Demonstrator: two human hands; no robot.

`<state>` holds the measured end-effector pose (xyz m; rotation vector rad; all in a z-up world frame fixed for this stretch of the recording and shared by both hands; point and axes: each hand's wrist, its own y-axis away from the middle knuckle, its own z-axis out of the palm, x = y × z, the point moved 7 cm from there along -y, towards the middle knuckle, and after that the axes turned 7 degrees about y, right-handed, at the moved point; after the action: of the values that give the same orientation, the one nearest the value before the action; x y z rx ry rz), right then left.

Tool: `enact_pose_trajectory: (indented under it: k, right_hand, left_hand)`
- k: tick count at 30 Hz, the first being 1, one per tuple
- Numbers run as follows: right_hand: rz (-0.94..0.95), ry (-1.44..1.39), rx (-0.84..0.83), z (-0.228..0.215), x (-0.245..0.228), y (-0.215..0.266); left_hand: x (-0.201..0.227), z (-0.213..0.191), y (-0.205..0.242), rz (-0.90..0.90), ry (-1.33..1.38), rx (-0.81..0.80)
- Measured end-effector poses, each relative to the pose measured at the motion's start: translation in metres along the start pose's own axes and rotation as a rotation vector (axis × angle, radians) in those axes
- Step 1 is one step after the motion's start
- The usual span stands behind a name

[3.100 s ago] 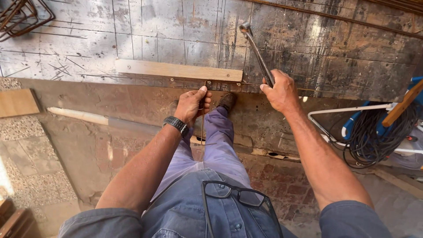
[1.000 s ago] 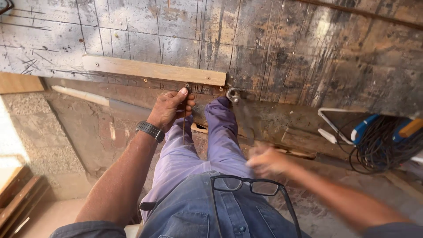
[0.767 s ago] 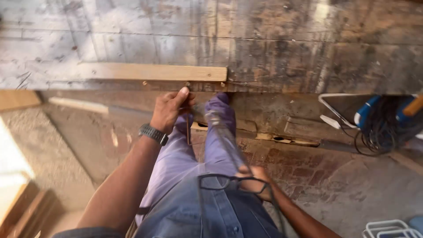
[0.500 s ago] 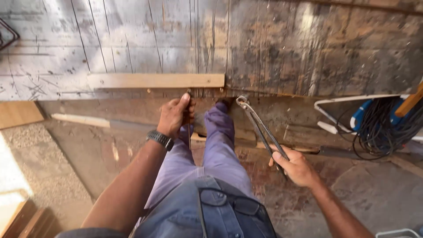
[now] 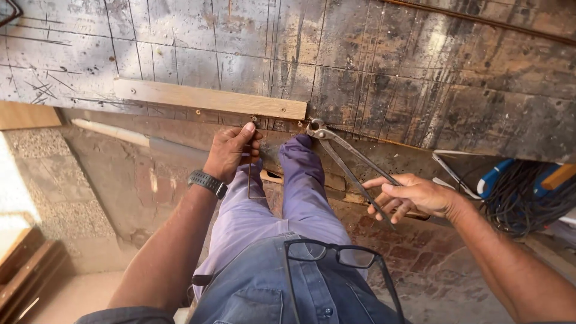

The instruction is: The person bends a rectangular metal wire frame using a pair of metal tongs on a wooden workbench. They repeatedly position the wire frame against a wooden guide, grip it with the tongs, and bend it into shape. The person also moves a stack of similar wire frames aside to clear the workspace.

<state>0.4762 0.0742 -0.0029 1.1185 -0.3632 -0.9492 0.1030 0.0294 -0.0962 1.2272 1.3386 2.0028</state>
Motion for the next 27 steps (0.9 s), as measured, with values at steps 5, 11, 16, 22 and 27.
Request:
enact_pose_trajectory:
  k: [5,11,16,22,27]
  right_hand:
    - [0.053,-0.016,-0.085,-0.01,0.005,-0.009]
    - [0.033,-0.012,-0.099,-0.019,0.01,-0.017]
    - [0.051,-0.056,-0.105,-0.019,0.017,-0.022]
    - [0.084,-0.073,-0.193,-0.007,0.028,-0.034]
    - [0.045,-0.044,-0.201,-0.001,0.009,-0.024]
  left_hand:
    - [0.009,0.008,0.01,-0.027,0.008,0.022]
    - [0.014,0.011,0.015,-0.013,0.012,0.055]
    - [0.011,0.011,0.015,-0.014,0.011,0.053]
    - [0.012,0.009,0.014,-0.013,0.0,0.039]
    - [0.013,0.005,0.014,-0.025,-0.009,0.029]
